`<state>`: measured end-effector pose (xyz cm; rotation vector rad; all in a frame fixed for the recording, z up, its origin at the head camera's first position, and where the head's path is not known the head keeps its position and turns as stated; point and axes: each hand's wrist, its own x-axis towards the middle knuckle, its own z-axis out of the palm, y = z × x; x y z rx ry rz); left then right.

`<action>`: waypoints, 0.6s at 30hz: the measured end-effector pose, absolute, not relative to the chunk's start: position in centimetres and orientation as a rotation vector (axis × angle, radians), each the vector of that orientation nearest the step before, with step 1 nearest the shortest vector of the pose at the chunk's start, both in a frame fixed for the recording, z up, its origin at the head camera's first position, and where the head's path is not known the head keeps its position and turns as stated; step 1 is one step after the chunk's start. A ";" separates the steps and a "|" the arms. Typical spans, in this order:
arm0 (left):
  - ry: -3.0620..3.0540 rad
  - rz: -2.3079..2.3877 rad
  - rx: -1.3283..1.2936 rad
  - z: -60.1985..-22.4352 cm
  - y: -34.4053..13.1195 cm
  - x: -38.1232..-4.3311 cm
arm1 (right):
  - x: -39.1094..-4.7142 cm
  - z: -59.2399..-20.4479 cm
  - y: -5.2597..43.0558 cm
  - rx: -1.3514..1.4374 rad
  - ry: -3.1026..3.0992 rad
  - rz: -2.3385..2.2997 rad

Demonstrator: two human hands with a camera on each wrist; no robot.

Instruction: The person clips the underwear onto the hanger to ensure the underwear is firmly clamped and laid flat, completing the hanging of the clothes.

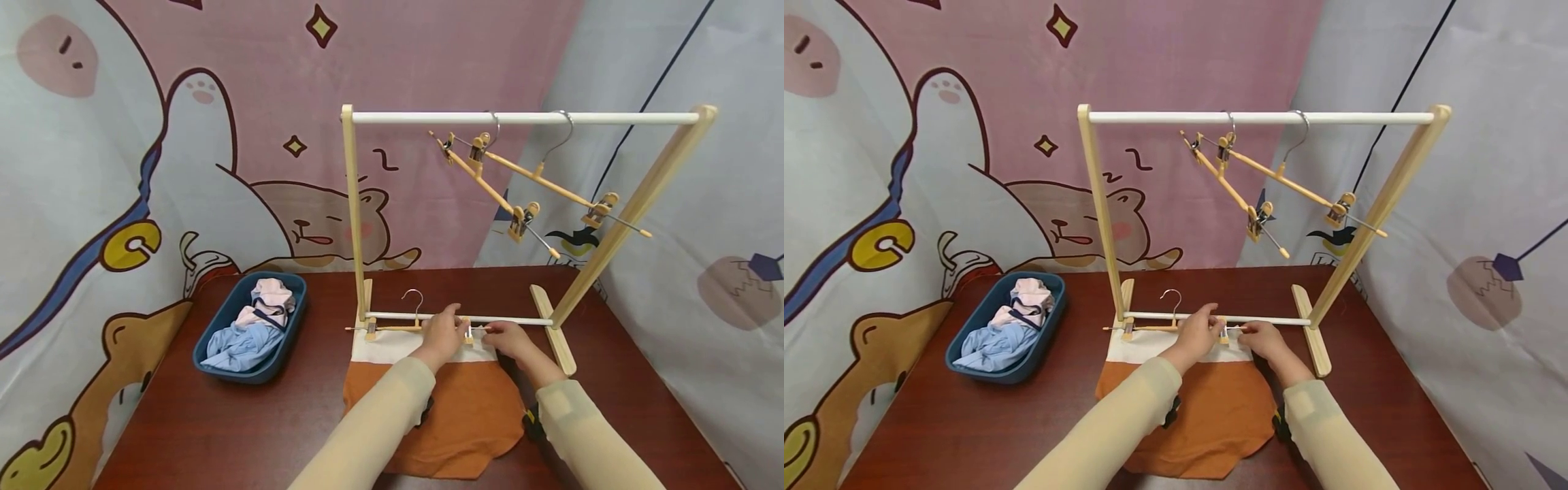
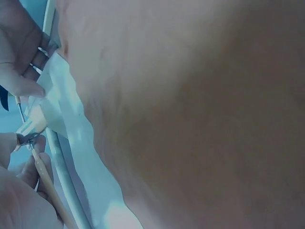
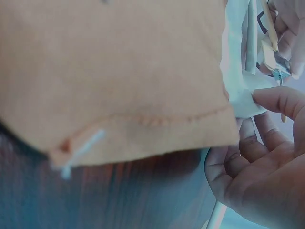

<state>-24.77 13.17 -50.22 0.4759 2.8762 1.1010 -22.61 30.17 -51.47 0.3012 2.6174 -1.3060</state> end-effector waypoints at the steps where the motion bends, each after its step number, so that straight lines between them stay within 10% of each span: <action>1: 2.873 1.104 0.476 -50.2 13.2 -24.8 | -22.6 -51.4 30.1 0.298 2.620 -1.306; 18: 2.740 1.270 0.549 -49.7 12.5 -25.3 | -22.2 -51.4 30.5 0.221 2.702 -1.270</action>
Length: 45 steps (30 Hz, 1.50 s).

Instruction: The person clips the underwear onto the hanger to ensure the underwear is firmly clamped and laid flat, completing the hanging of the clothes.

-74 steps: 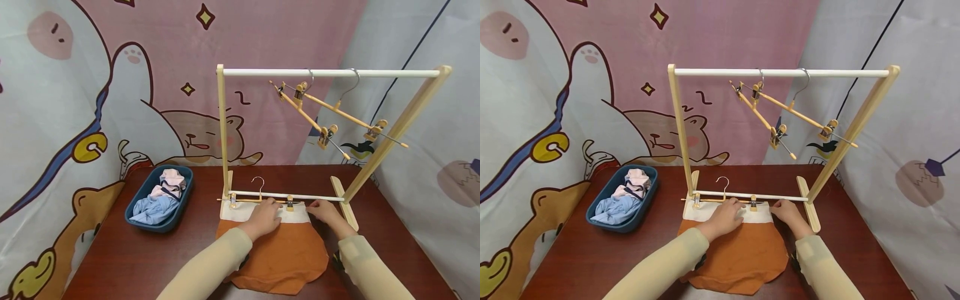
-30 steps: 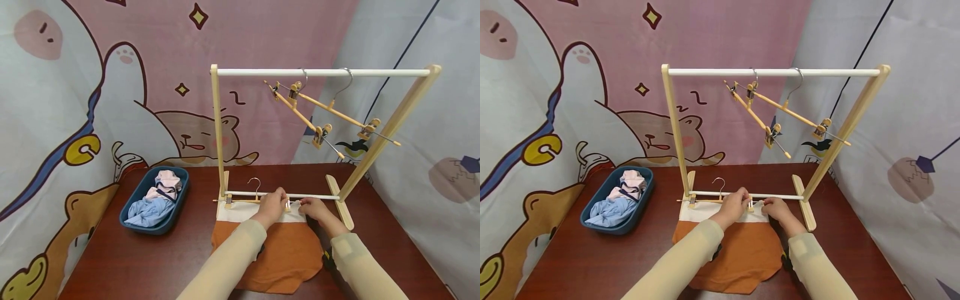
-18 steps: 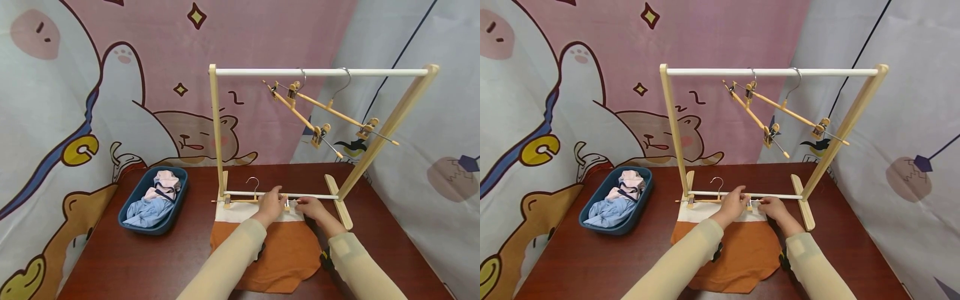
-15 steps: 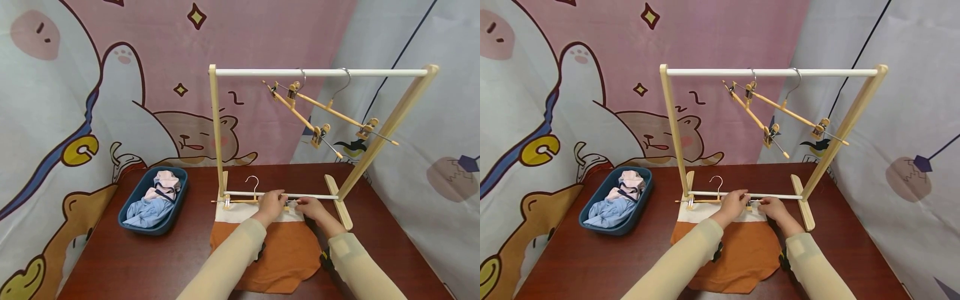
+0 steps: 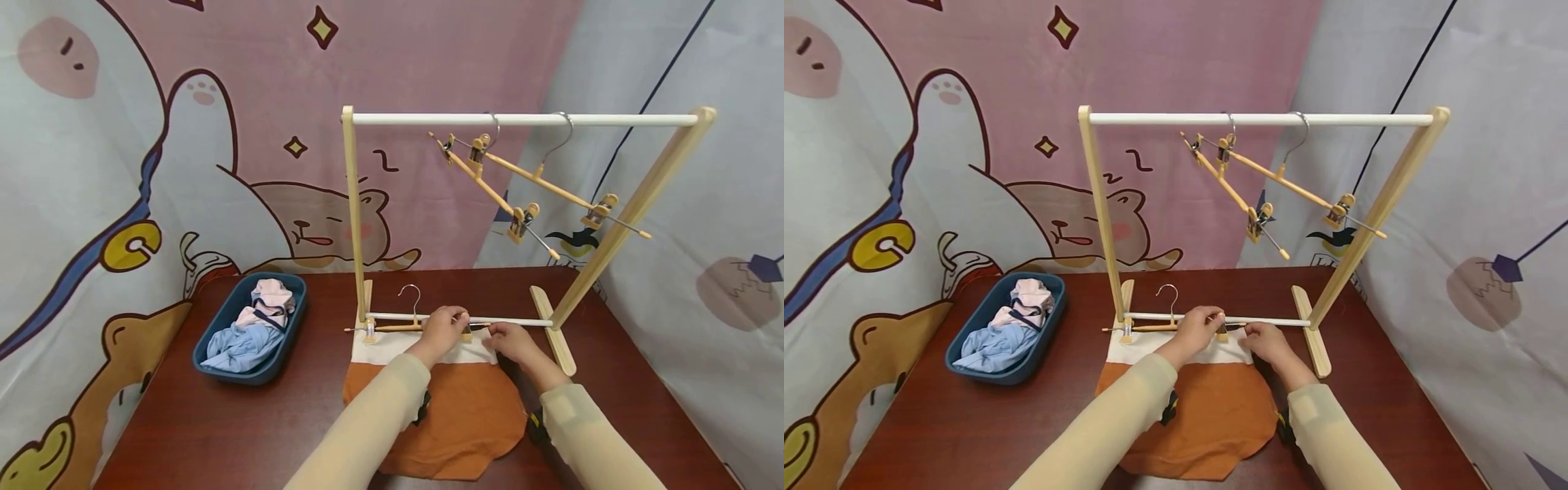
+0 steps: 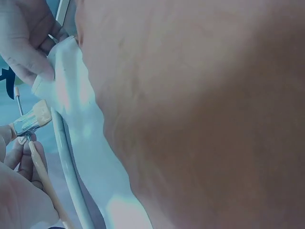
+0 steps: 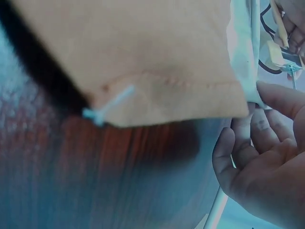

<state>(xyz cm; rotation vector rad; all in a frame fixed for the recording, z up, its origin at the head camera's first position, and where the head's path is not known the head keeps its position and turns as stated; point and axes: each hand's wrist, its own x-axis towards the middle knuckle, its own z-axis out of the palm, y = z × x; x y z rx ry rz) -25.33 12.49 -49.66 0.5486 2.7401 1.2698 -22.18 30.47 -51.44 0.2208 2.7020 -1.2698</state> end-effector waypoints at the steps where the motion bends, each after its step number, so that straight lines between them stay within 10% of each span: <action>1: 2.743 1.274 0.554 -49.5 12.5 -25.3 | -22.1 -51.4 30.5 0.206 2.722 -1.249; 45: 2.662 1.343 0.591 -49.1 11.7 -26.3 | -22.3 -52.0 30.4 0.062 2.754 -1.323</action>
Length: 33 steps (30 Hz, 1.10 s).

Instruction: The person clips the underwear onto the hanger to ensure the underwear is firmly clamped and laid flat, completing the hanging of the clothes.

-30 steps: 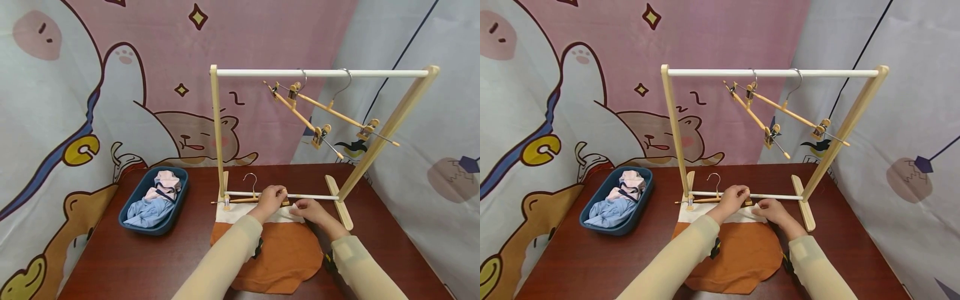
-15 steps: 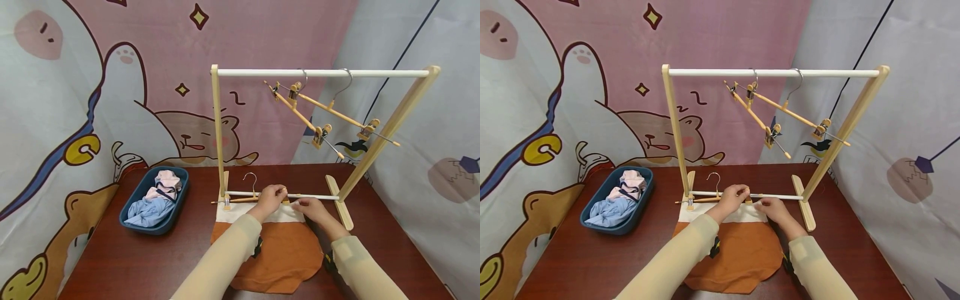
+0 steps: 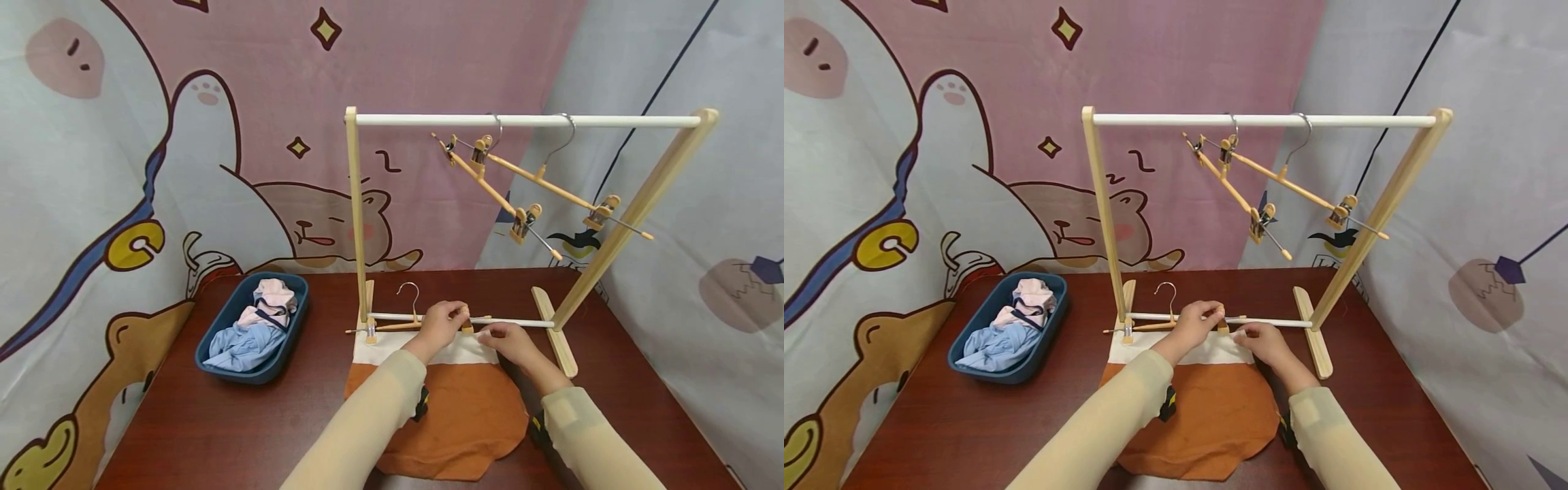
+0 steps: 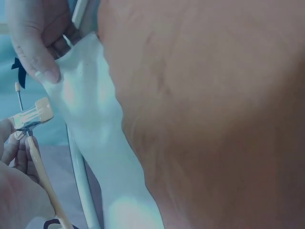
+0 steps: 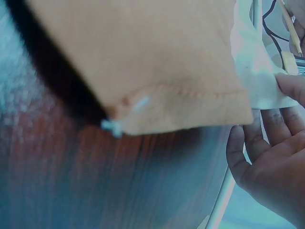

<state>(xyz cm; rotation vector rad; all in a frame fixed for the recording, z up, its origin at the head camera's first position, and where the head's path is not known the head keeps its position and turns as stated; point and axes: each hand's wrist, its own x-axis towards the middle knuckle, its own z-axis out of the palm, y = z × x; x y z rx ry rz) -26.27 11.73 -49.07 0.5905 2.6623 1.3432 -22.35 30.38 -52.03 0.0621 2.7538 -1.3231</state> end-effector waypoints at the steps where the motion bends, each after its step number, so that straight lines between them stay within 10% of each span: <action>1: 2.666 1.349 0.600 -49.1 11.7 -26.3 | -22.4 -52.1 30.4 0.061 2.751 -1.332; 33: 2.632 1.472 0.631 -49.9 11.4 -26.4 | -22.0 -51.8 30.1 -0.040 2.734 -1.421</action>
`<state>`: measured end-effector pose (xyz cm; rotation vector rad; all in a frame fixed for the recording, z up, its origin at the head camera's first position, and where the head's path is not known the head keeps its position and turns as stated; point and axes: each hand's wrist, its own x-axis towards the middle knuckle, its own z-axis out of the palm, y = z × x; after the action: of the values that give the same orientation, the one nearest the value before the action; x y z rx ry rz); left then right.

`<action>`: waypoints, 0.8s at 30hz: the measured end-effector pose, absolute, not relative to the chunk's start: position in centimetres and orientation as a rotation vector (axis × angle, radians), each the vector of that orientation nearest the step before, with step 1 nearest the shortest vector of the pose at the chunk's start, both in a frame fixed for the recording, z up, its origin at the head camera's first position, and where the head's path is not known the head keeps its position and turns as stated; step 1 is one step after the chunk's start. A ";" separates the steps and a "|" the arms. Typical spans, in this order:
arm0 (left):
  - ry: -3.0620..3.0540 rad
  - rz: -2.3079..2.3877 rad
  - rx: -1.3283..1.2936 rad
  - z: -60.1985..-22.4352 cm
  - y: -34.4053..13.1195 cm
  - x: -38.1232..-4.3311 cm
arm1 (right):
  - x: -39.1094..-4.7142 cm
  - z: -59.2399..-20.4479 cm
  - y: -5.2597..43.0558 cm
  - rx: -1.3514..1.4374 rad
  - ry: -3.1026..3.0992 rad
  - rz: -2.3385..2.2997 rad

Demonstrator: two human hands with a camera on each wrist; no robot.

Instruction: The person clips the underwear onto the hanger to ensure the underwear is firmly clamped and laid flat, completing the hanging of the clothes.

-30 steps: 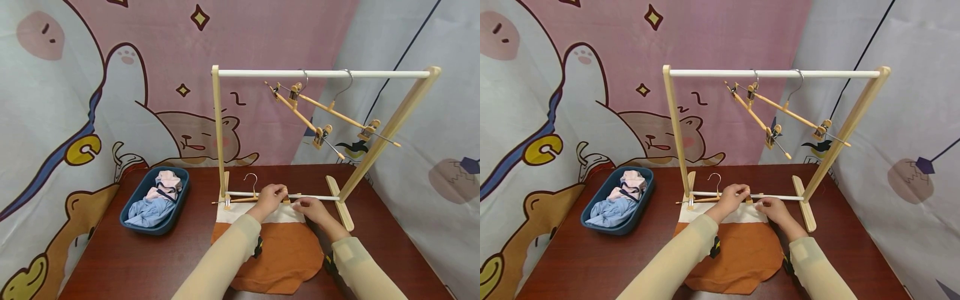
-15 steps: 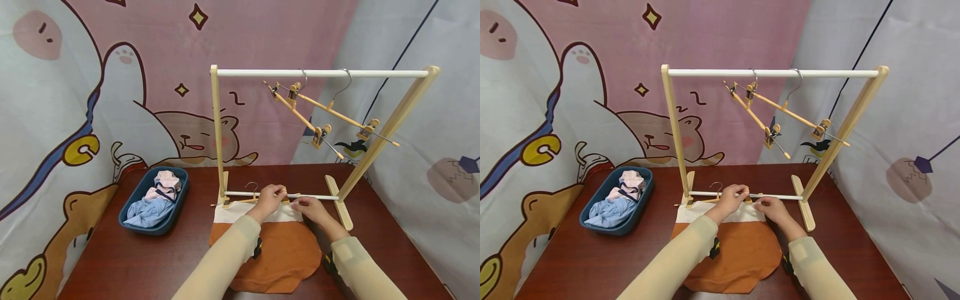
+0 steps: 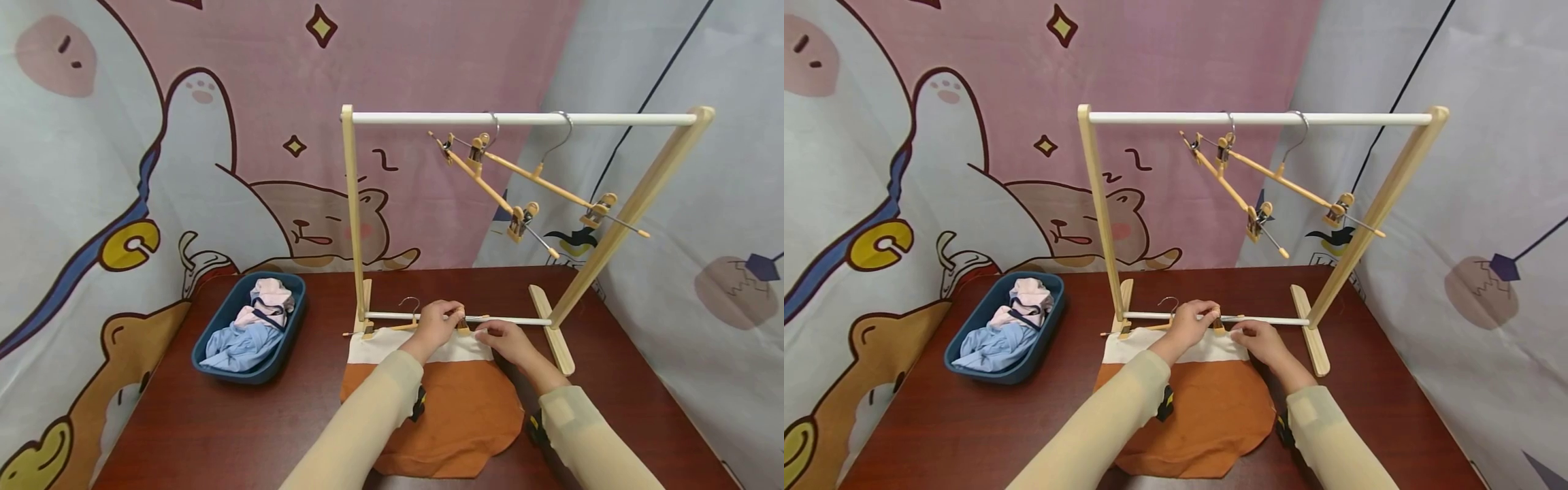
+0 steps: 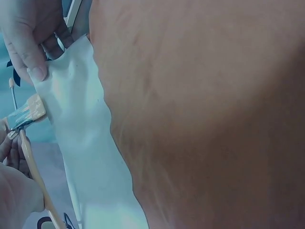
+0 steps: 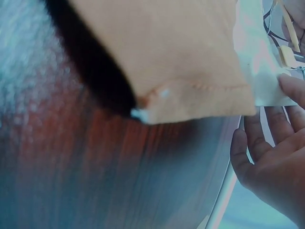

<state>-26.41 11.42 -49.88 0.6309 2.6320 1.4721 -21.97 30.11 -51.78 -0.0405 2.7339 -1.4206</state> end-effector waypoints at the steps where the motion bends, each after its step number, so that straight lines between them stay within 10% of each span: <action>1: 2.625 1.475 0.628 -49.9 11.4 -26.4 | -22.0 -51.8 30.1 -0.046 2.731 -1.422; 24: 2.585 1.532 0.561 -49.5 11.4 -26.2 | -21.9 -51.1 30.1 -0.112 2.652 -1.426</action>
<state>-26.16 11.40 -49.54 0.5608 2.5851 1.5322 -21.95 30.07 -51.09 -0.1122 2.6519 -1.4258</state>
